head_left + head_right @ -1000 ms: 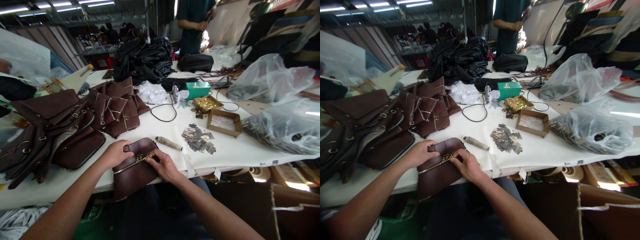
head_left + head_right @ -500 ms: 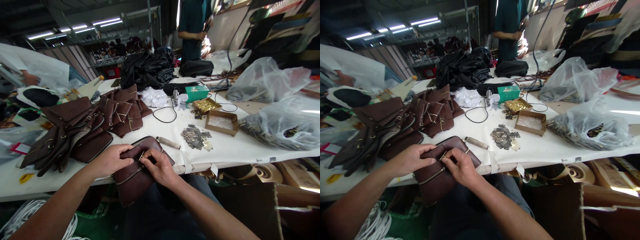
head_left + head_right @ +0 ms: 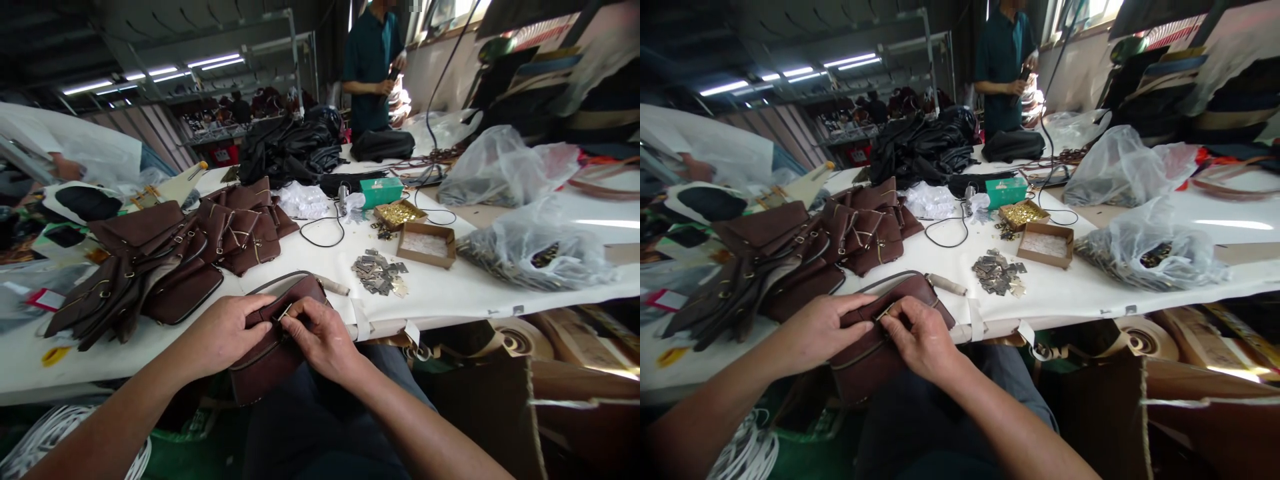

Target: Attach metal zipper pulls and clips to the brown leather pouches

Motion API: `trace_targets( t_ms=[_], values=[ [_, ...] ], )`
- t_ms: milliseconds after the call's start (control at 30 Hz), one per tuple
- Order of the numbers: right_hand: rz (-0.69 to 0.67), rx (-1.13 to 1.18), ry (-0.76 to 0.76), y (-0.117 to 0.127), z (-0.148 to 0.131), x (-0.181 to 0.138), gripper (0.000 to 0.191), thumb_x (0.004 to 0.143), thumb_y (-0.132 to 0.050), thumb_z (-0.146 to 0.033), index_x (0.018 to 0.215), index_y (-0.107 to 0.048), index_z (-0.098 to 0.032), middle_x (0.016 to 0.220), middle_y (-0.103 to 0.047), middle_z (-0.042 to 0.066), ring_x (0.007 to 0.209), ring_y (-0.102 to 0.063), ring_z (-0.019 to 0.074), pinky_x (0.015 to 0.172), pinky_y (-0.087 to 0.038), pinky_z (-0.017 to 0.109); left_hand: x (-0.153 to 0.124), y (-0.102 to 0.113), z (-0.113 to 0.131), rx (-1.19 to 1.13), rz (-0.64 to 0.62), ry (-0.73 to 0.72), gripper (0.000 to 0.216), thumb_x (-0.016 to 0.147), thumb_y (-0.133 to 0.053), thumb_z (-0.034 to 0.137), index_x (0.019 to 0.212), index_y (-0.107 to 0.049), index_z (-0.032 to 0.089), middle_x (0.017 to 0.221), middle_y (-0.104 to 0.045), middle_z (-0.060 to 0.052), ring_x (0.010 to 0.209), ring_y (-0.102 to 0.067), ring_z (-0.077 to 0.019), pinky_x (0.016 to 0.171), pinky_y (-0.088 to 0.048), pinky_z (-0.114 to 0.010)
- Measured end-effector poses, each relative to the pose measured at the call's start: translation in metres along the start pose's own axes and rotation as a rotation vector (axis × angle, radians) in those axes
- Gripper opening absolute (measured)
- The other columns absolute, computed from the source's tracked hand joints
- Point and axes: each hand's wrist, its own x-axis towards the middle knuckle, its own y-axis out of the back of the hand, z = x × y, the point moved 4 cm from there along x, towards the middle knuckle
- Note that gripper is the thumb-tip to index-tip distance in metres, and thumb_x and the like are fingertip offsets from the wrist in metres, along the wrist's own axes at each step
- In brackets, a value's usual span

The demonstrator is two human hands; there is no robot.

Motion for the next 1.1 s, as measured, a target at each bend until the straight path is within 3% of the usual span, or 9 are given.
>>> trace_targets(
  t_ms=[233, 367, 467, 567, 733, 967, 1100],
  values=[
    [-0.123, -0.023, 0.008, 0.014, -0.018, -0.008, 0.019, 0.107, -0.062, -0.032, 0.091, -0.062, -0.021, 0.085, -0.063, 0.000, 0.077, -0.057, 0.0144, 0.070, -0.045, 0.027, -0.012, -0.002, 0.019, 0.084, -0.036, -0.030, 0.032, 0.096, -0.059, 0.022, 0.118, -0.081, 0.028, 0.108, -0.084, 0.000, 0.111, -0.077, -0.0240, 0.102, -0.055, -0.029],
    [-0.229, -0.083, -0.007, 0.021, -0.025, -0.009, 0.015, 0.106, -0.063, -0.030, 0.093, -0.064, -0.021, 0.084, -0.064, -0.001, 0.076, -0.057, 0.0139, 0.068, -0.043, 0.026, -0.017, -0.005, 0.021, 0.055, -0.006, -0.048, 0.042, 0.094, -0.060, 0.021, 0.131, -0.078, 0.031, 0.123, -0.083, 0.002, 0.113, -0.077, -0.0222, 0.098, -0.057, -0.027],
    [-0.235, -0.131, -0.008, 0.024, -0.029, -0.010, 0.015, 0.106, -0.063, -0.029, 0.094, -0.063, -0.021, 0.084, -0.064, -0.001, 0.075, -0.056, 0.0137, 0.068, -0.041, 0.027, -0.018, -0.010, 0.022, 0.025, 0.023, -0.078, 0.048, 0.094, -0.060, 0.019, 0.137, -0.076, 0.031, 0.131, -0.081, 0.001, 0.115, -0.077, -0.0218, 0.100, -0.057, -0.026],
    [-0.226, -0.175, 0.010, 0.025, -0.031, -0.011, 0.014, 0.106, -0.063, -0.027, 0.093, -0.062, -0.021, 0.083, -0.063, -0.002, 0.074, -0.055, 0.0133, 0.067, -0.040, 0.026, -0.018, -0.013, 0.025, 0.002, 0.038, -0.093, 0.050, 0.092, -0.059, 0.016, 0.137, -0.076, 0.031, 0.132, -0.080, 0.001, 0.115, -0.077, -0.0214, 0.101, -0.056, -0.026],
    [-0.301, -0.175, 0.001, 0.027, -0.029, -0.015, 0.013, 0.105, -0.064, -0.027, 0.094, -0.063, -0.021, 0.083, -0.061, -0.002, 0.074, -0.054, 0.0133, 0.067, -0.040, 0.026, -0.016, -0.018, 0.027, -0.024, -0.060, -0.062, 0.042, 0.091, -0.062, 0.018, 0.127, -0.080, 0.031, 0.128, -0.081, 0.001, 0.113, -0.077, -0.0239, 0.101, -0.056, -0.029],
    [-0.253, 0.007, -0.109, 0.032, -0.012, -0.013, 0.020, 0.104, -0.065, -0.035, 0.092, -0.063, -0.020, 0.090, -0.065, 0.000, 0.083, -0.059, 0.0155, 0.076, -0.046, 0.028, -0.010, -0.021, 0.010, -0.444, -0.181, 0.167, 0.040, 0.086, -0.072, 0.029, 0.125, -0.080, 0.026, 0.112, -0.084, 0.000, 0.102, -0.078, -0.0265, 0.088, -0.060, -0.032],
    [-0.139, -0.025, -0.124, 0.024, -0.010, -0.016, 0.019, 0.095, -0.073, -0.034, 0.088, -0.061, -0.021, 0.086, -0.064, -0.002, 0.078, -0.058, 0.0145, 0.071, -0.046, 0.026, -0.009, -0.021, 0.009, -0.386, -0.143, 0.141, 0.037, 0.086, -0.074, 0.028, 0.122, -0.080, 0.025, 0.113, -0.083, -0.001, 0.107, -0.076, -0.0267, 0.098, -0.057, -0.035]
  ],
)
